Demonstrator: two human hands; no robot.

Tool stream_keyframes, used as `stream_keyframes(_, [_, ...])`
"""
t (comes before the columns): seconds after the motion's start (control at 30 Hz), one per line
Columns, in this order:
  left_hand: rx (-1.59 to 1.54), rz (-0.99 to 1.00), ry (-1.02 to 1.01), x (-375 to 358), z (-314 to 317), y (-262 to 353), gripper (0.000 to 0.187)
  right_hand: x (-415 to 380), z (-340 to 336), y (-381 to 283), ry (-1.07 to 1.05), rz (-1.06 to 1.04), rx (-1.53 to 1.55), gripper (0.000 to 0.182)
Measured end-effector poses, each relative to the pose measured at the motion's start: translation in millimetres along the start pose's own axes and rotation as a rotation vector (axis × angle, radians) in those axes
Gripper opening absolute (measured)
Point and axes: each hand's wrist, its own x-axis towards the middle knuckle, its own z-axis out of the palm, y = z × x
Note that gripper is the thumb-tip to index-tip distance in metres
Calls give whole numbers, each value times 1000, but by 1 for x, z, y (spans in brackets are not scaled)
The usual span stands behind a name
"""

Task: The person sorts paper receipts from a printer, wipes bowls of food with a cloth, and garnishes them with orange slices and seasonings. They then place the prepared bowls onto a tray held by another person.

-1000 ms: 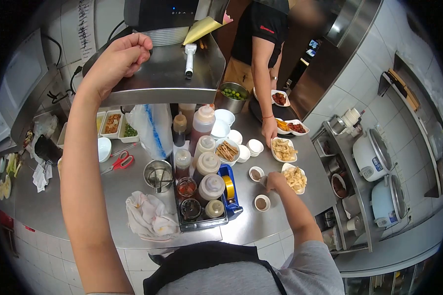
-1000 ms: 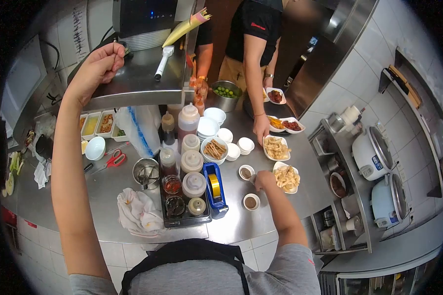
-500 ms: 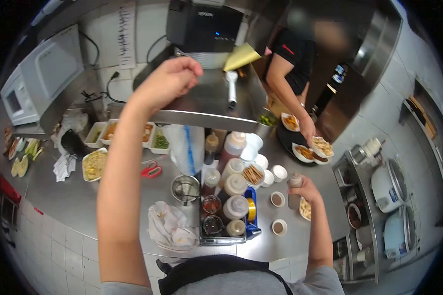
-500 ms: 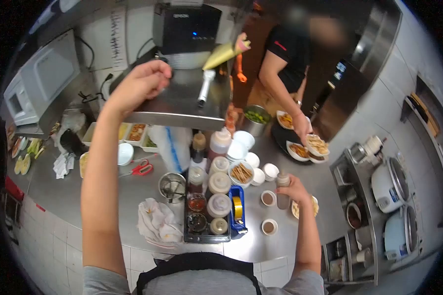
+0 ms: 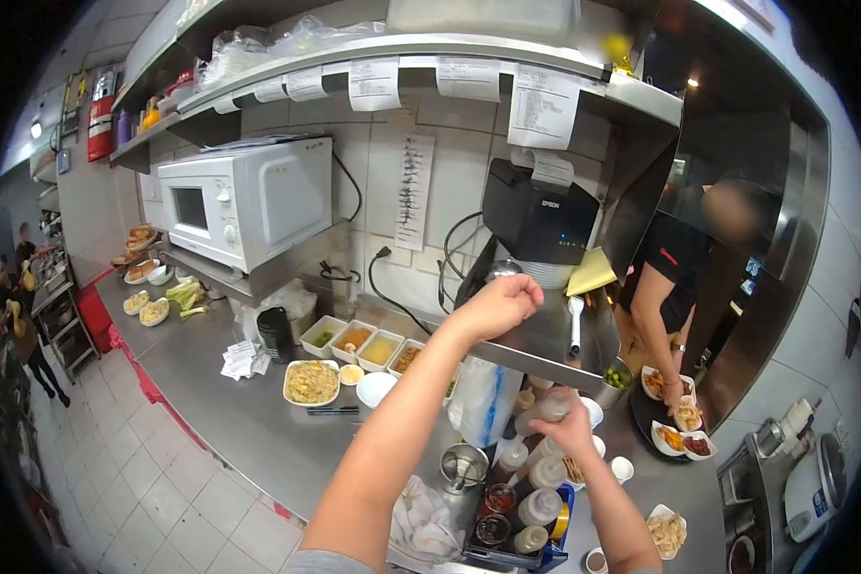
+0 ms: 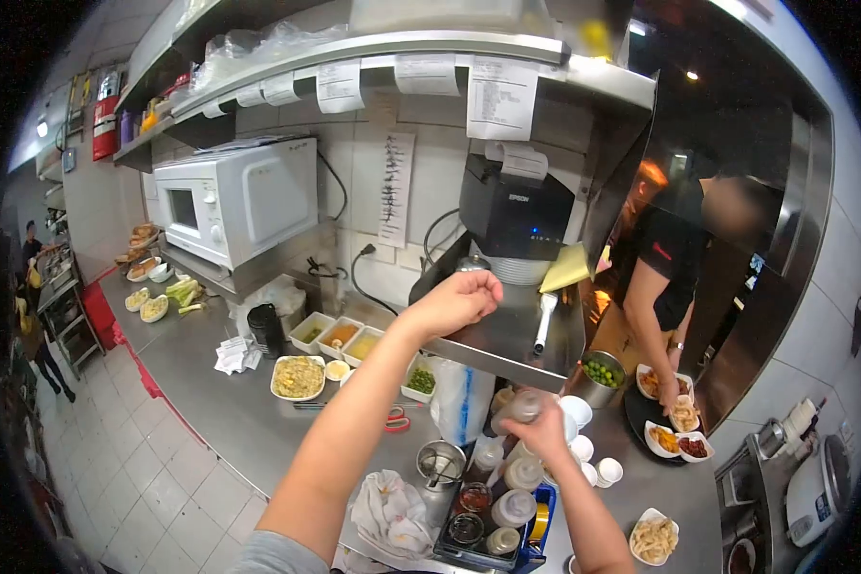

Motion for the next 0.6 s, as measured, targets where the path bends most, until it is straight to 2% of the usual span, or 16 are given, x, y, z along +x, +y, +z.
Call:
stream_keyframes(0.07, [5,4,6,1,0,-1,10,11,24,25,2,-368,-568,57])
stream_keyframes(0.1, [8,7,-1,1,1,0,10,13,31,37,10,-368,-569,57])
stream_keyframes(0.17, [15,-9,13,1,1,1,8,17,40,54,-95,-143,-632,67])
stream_keyframes(0.2, [19,-6,9,1,1,2,8,23,41,59,-89,-145,-630,67])
stream_keyframes(0.27, [-2,-21,10,1,1,3,8,34,40,64,-459,220,-856,67])
stream_keyframes(0.3, [0,-18,11,1,1,3,8,37,41,65,-457,217,-856,67])
stream_keyframes(0.37, [-8,-17,13,1,1,2,8,40,43,68,-627,178,-963,67])
stream_keyframes(0.4, [-9,-17,16,1,1,1,8,42,43,73,-629,177,-964,67])
stream_keyframes(0.47, [10,-22,22,1,0,1,8,48,44,77,-752,140,-1014,61])
stream_keyframes(0.57, [-16,-16,24,1,1,0,9,48,35,67,-767,216,-918,60])
stream_keyframes(0.6, [-19,-13,24,2,0,-2,8,42,31,47,-706,175,-922,61])
